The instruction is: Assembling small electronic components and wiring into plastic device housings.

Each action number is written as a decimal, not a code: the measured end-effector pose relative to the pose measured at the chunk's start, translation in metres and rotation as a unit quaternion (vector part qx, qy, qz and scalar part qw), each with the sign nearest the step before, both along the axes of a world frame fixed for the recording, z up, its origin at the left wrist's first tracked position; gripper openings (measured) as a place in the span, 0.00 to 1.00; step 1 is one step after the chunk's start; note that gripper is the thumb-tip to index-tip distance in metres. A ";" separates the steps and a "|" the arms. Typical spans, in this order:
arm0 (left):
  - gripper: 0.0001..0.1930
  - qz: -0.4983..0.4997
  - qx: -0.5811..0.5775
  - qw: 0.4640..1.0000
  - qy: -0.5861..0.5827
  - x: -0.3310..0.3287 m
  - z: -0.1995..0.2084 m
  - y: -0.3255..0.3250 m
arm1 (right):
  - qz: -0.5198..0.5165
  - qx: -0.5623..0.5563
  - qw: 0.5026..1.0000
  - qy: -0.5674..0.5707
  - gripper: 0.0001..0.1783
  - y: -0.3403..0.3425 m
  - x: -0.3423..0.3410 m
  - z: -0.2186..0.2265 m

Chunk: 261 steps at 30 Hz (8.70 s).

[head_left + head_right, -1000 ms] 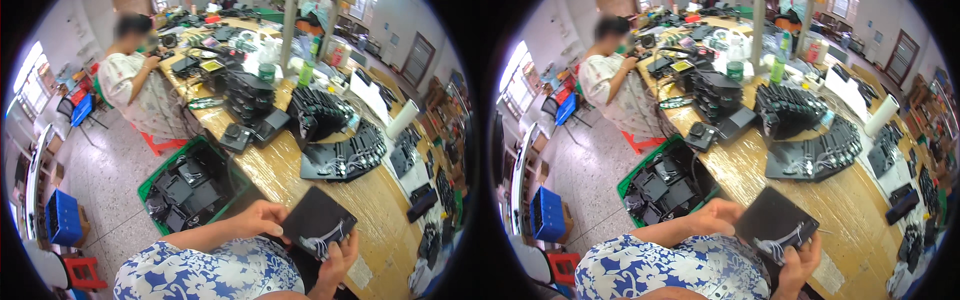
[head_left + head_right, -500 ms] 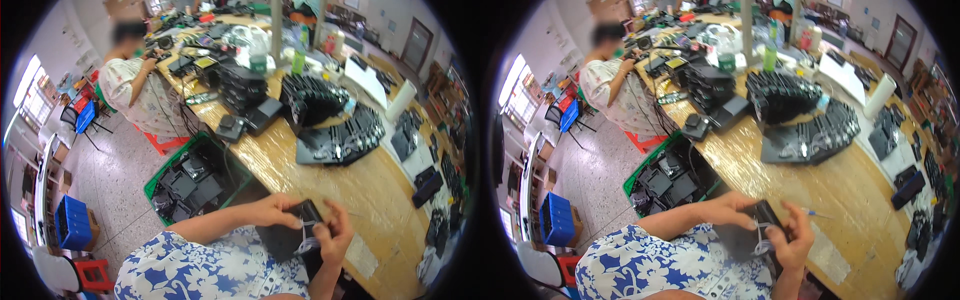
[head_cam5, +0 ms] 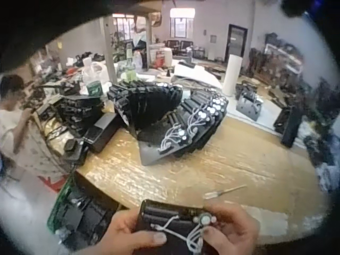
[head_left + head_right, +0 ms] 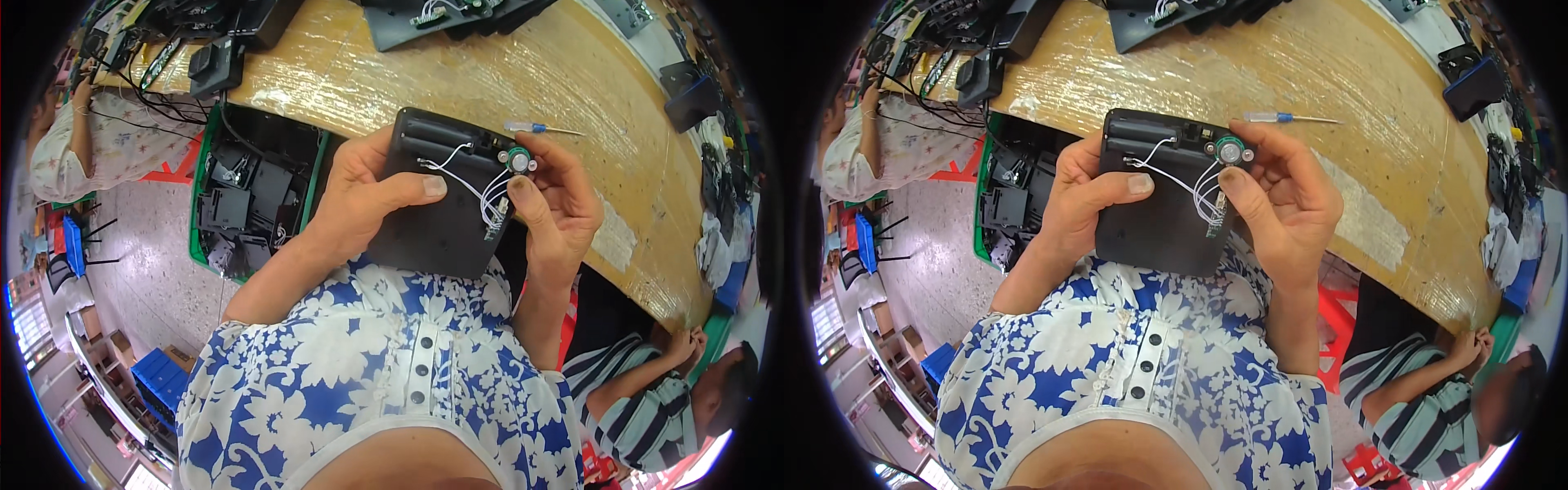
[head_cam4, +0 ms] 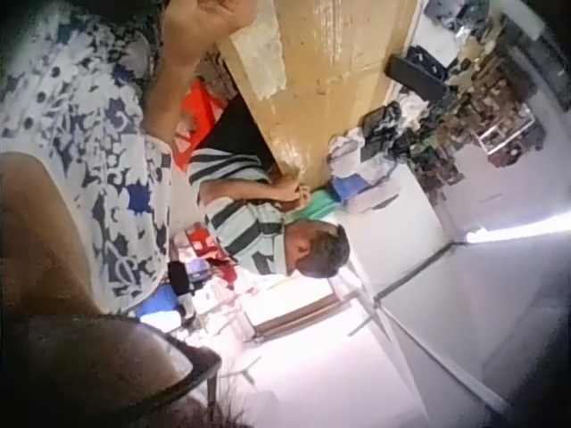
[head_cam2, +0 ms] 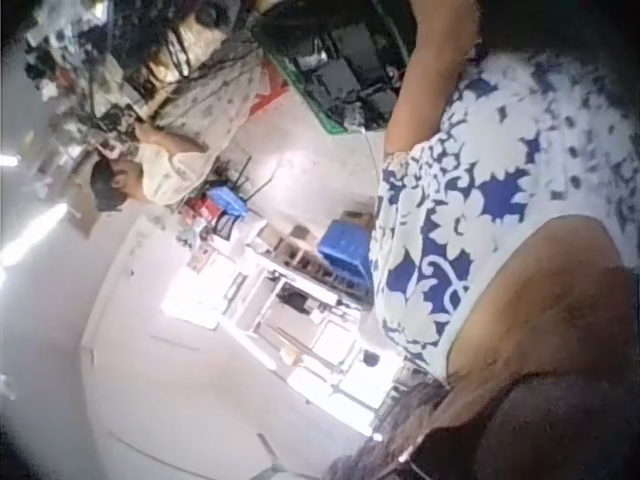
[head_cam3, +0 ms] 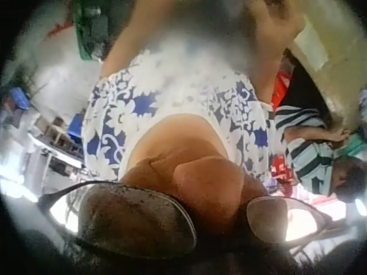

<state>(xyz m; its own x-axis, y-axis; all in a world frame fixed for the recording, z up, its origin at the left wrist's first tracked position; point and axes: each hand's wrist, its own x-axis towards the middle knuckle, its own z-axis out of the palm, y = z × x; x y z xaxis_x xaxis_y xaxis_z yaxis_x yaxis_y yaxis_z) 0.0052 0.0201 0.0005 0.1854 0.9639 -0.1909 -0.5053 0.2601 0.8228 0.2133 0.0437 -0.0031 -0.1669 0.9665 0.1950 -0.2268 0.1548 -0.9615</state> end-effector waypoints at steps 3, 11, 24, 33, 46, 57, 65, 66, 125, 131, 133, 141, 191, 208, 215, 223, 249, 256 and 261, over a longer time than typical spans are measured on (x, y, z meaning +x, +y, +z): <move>0.17 -0.005 0.008 1.000 0.019 -0.003 -0.003 -0.005 | 0.021 0.018 1.000 0.005 0.23 -0.002 0.001 -0.002; 0.15 0.051 -0.094 0.990 0.091 -0.011 -0.037 -0.014 | 0.019 0.012 1.000 -0.021 0.22 -0.004 -0.002 -0.005; 0.17 0.112 0.248 0.825 0.495 -0.001 -0.028 -0.017 | -0.058 0.395 0.841 -0.365 0.18 -0.001 -0.032 0.012; 0.20 0.071 0.254 0.872 0.413 -0.005 -0.041 -0.016 | -0.045 0.389 0.835 -0.386 0.16 0.004 -0.035 0.002; 0.15 0.082 0.314 0.801 0.503 -0.005 -0.042 -0.015 | -0.032 0.257 0.928 -0.270 0.12 0.009 -0.031 -0.005; 0.18 0.023 -0.126 0.990 0.064 0.003 -0.010 -0.007 | -0.039 0.139 0.974 -0.176 0.08 0.012 -0.002 -0.007; 0.18 0.056 -0.062 0.984 0.158 0.008 -0.026 -0.007 | 0.033 0.008 0.982 -0.184 0.10 0.005 0.024 0.003; 0.18 0.053 -0.063 0.984 0.157 0.007 -0.025 -0.007 | 0.030 0.006 0.982 -0.185 0.10 0.006 0.026 0.004; 0.12 -0.261 0.024 0.935 0.238 0.022 0.005 0.036 | 0.236 0.092 0.955 -0.152 0.07 0.032 0.047 0.011; 0.17 -0.281 -0.055 0.946 0.151 0.018 0.004 0.028 | 0.259 0.040 0.963 -0.058 0.06 0.025 0.047 -0.007; 0.19 -0.283 -0.093 0.947 0.122 0.018 0.001 0.022 | 0.258 0.038 0.964 -0.051 0.06 0.023 0.046 -0.012; 0.17 -0.218 -0.108 0.961 0.129 0.019 0.011 0.005 | 0.259 0.065 0.963 -0.044 0.07 0.020 0.047 -0.017; 0.07 -0.163 0.011 0.960 0.229 0.016 0.011 -0.009 | 0.086 -0.048 0.989 -0.109 0.07 -0.023 0.030 0.007; 0.07 -0.166 -0.003 0.961 0.219 0.015 0.015 -0.012 | 0.120 -0.016 0.982 -0.142 0.06 -0.017 0.032 0.007; 0.06 -0.160 0.003 0.963 0.217 0.015 0.013 -0.014 | 0.097 0.010 0.988 -0.118 0.06 -0.021 0.028 -0.001; 0.06 -0.151 -0.006 0.968 0.200 0.015 0.011 -0.016 | 0.069 0.094 0.977 -0.179 0.07 -0.027 0.026 0.004; 0.14 -0.083 0.027 0.988 0.127 0.008 -0.013 -0.006 | -0.019 0.177 0.945 -0.273 0.19 -0.021 0.010 0.003; 0.12 -0.082 0.010 0.968 0.239 0.016 -0.009 -0.001 | 0.030 0.184 0.936 -0.298 0.18 -0.016 0.008 0.002; 0.11 -0.080 0.005 0.964 0.254 0.017 -0.006 -0.003 | 0.041 0.205 0.925 -0.318 0.17 -0.020 0.006 0.006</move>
<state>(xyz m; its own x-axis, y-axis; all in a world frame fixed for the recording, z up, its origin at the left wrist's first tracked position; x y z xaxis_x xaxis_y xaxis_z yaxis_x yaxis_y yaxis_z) 0.0227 0.0166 -0.0060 0.2175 0.9327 -0.2878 0.0102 0.2927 0.9562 0.2193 0.0241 0.0025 -0.4429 0.8121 0.3799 0.3380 0.5437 -0.7682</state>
